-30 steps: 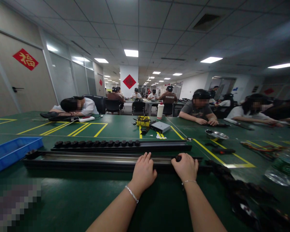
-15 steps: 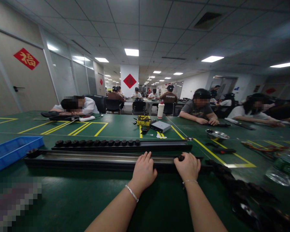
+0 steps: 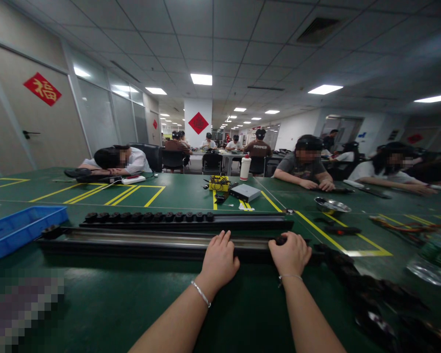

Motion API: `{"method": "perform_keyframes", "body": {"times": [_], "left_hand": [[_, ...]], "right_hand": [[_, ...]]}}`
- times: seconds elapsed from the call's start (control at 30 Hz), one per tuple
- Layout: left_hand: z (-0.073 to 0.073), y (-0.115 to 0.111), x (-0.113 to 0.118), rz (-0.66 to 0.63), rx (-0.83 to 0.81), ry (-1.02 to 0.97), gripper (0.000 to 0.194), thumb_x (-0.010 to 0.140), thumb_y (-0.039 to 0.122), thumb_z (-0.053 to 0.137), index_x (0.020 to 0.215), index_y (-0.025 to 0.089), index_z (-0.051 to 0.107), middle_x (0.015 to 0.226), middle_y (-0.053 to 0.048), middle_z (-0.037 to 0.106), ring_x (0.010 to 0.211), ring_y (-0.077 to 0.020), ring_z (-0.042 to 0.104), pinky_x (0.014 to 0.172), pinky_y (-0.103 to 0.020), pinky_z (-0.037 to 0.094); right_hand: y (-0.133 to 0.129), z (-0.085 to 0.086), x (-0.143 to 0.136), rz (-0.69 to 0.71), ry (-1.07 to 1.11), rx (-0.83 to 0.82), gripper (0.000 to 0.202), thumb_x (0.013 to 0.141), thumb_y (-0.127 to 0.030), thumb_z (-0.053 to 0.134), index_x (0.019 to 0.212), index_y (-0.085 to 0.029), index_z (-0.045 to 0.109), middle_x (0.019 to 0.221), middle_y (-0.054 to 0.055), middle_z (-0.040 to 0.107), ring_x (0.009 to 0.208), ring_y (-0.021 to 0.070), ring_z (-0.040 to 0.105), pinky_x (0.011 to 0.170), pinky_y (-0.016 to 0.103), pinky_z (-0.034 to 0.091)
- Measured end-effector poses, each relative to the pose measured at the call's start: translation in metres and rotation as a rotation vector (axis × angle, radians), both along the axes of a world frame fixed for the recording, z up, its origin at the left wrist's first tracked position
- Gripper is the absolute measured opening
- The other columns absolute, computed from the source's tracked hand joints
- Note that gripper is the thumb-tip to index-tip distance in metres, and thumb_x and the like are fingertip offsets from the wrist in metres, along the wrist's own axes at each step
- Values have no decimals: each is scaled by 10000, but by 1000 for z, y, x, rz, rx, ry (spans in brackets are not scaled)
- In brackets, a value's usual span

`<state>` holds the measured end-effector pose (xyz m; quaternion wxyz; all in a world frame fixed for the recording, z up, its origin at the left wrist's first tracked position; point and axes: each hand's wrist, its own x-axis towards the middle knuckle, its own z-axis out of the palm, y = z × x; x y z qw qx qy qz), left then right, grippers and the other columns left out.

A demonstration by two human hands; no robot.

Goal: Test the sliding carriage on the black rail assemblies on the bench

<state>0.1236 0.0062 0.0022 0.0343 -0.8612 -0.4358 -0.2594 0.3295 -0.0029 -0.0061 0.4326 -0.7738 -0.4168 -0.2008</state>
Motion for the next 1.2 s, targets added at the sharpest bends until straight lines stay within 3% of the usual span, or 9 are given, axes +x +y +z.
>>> {"method": "perform_keyframes", "body": {"times": [0.37,0.53,0.83,1.03,1.2], "left_hand": [[0,1,-1,-11,-9,-7,309,771,278,528,1028,118,595,1374,-153,444,1297,-259,356,1078,-409,261],[0,1,-1,-11,-5,-11,311,776,286,523,1030,119,592,1382,-151,433,1296,-262,357,1078,-410,259],[-1,1,-1,-9,-7,-17,288,762,278,540,1001,128,598,1374,-154,443,1289,-265,368,1070,-415,269],[-2,1,-1,-3,11,-11,291,763,281,536,1009,138,596,1372,-139,450,1287,-259,370,1061,-420,282],[0,1,-1,-5,2,-10,291,762,278,534,1012,142,594,1371,-139,451,1290,-258,367,1062,-420,279]], "right_hand": [[-3,3,3,-49,84,9,323,621,-301,503,910,-165,551,1030,142,562,1079,310,428,947,483,258],[0,-2,8,-3,79,2,279,627,-297,494,869,-177,565,988,116,571,1023,298,449,937,486,254],[1,-1,11,-45,69,102,322,610,-252,499,913,-165,564,1020,130,561,1024,292,462,921,462,292],[4,-4,23,-119,157,173,376,595,-280,545,944,-143,555,1104,172,527,1145,342,393,988,509,241],[4,-3,24,-133,212,184,438,598,-298,559,995,-115,533,1272,221,412,1261,354,269,1050,502,166]]}}
